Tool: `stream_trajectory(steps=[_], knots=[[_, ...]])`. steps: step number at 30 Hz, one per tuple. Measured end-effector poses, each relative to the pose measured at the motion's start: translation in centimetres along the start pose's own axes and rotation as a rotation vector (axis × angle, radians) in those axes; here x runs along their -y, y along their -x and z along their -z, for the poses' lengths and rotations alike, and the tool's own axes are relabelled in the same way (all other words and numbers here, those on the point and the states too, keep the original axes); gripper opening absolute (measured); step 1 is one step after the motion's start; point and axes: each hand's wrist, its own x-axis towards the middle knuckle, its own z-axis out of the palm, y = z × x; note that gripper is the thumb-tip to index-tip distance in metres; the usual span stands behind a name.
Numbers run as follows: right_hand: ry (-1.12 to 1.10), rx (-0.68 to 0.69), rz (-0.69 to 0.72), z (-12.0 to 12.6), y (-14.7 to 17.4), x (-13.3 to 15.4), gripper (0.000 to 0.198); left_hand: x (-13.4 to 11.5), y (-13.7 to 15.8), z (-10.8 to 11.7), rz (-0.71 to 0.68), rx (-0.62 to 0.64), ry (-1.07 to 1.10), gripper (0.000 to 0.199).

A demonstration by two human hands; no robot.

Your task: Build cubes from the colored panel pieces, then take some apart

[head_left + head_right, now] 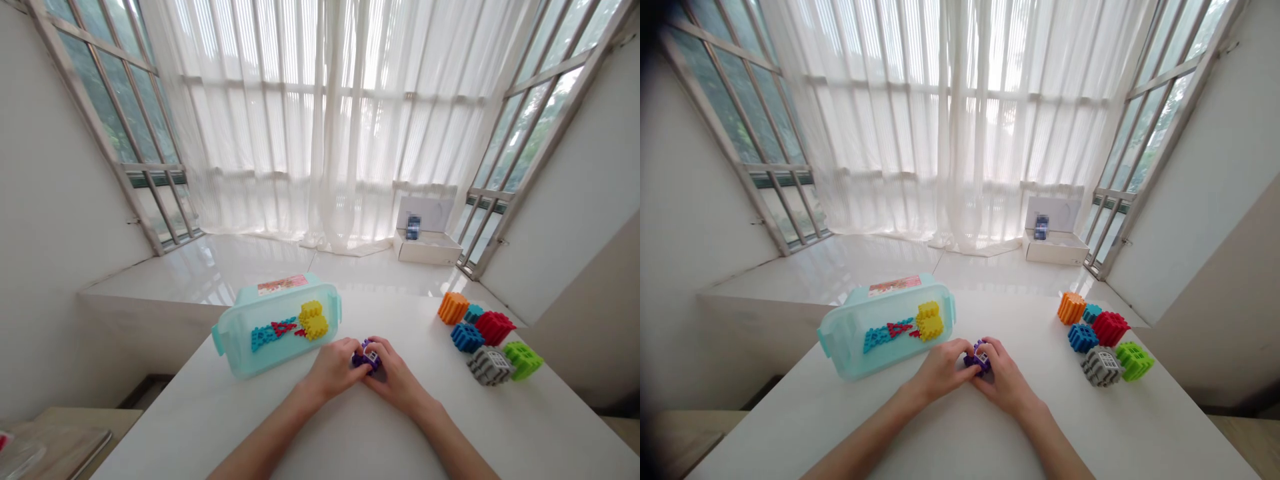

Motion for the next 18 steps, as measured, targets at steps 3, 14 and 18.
stream_trajectory(steps=[3,14,18], knots=[[-0.001,-0.001,-0.006,0.03,-0.08,0.14,0.035,-0.24,-0.01,0.03,0.019,-0.008,-0.003,0.020],[0.053,-0.013,-0.033,-0.03,-0.08,0.26,0.049,-0.80,-0.06,-0.29,0.072,-0.053,0.040,0.019],[0.006,-0.018,-0.045,0.41,-0.06,-0.09,0.055,-0.09,-0.27,0.54,0.014,0.013,0.153,0.020]])
